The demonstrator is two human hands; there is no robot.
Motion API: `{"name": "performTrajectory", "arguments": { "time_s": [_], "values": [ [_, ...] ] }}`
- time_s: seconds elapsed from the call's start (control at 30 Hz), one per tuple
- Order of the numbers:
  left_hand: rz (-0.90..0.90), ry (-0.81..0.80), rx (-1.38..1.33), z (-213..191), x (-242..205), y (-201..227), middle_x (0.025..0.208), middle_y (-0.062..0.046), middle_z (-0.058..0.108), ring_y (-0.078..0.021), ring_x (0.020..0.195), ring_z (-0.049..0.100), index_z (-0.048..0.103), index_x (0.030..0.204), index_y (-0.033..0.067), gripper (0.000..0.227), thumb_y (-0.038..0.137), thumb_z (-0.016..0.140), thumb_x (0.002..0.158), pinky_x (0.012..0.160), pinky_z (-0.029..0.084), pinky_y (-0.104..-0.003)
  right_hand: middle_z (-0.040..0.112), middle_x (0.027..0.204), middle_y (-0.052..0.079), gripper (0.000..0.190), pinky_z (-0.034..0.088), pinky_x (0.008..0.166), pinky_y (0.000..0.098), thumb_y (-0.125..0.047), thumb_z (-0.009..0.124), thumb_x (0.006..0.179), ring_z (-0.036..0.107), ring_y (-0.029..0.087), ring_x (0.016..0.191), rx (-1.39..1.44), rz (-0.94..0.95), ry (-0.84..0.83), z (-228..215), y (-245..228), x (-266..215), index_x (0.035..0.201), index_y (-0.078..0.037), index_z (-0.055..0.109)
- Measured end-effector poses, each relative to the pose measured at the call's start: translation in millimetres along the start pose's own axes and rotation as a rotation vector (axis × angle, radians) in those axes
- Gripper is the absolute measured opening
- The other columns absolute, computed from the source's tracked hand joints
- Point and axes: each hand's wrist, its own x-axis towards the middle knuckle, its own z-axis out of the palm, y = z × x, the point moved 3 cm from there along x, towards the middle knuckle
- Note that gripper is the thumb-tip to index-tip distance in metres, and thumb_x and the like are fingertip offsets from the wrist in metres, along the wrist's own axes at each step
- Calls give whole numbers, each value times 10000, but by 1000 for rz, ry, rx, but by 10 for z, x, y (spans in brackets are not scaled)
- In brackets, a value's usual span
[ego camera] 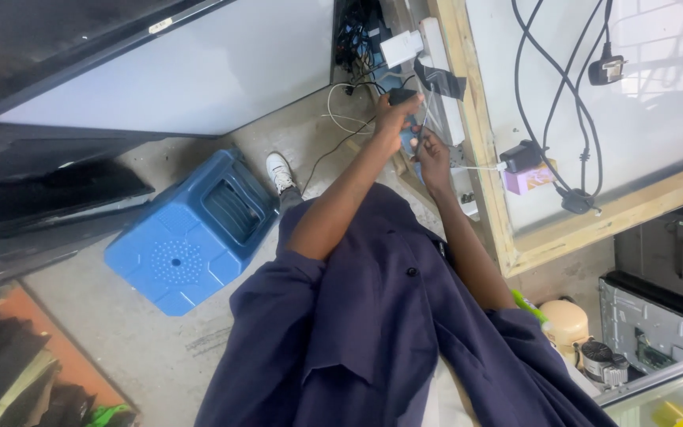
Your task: A person is applying black electrical tape to various points on a set of cables and small electronic components to secure and insulate them.
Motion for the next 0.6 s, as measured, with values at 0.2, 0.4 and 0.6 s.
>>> {"name": "performTrajectory", "arguments": {
  "time_s": [0.2,0.4,0.6],
  "values": [
    [7,-1,-135,166,-74,170,1229,-257,577,-380,1115,635,311,1454,-20,1007,258,912,694,1043,361,-558,590,855,22,365,563,694,229,-187,623,1008,579,97,853,-30,21,-15,147,-344,63,1330,-26,569],
    [-65,-31,-210,217,2,181,1214,-280,570,-424,1112,629,310,1472,-32,1036,172,922,662,958,452,-504,634,969,69,373,559,672,228,-154,618,1007,597,103,844,11,3,-64,110,-314,130,1350,-28,545],
    [-71,-48,-249,217,495,-256,891,-100,654,-256,824,685,562,1141,39,630,141,931,641,597,457,-324,623,1145,121,382,549,713,242,-116,577,1020,591,122,910,11,-11,-102,48,-117,210,1379,-13,501]
  ]
}}
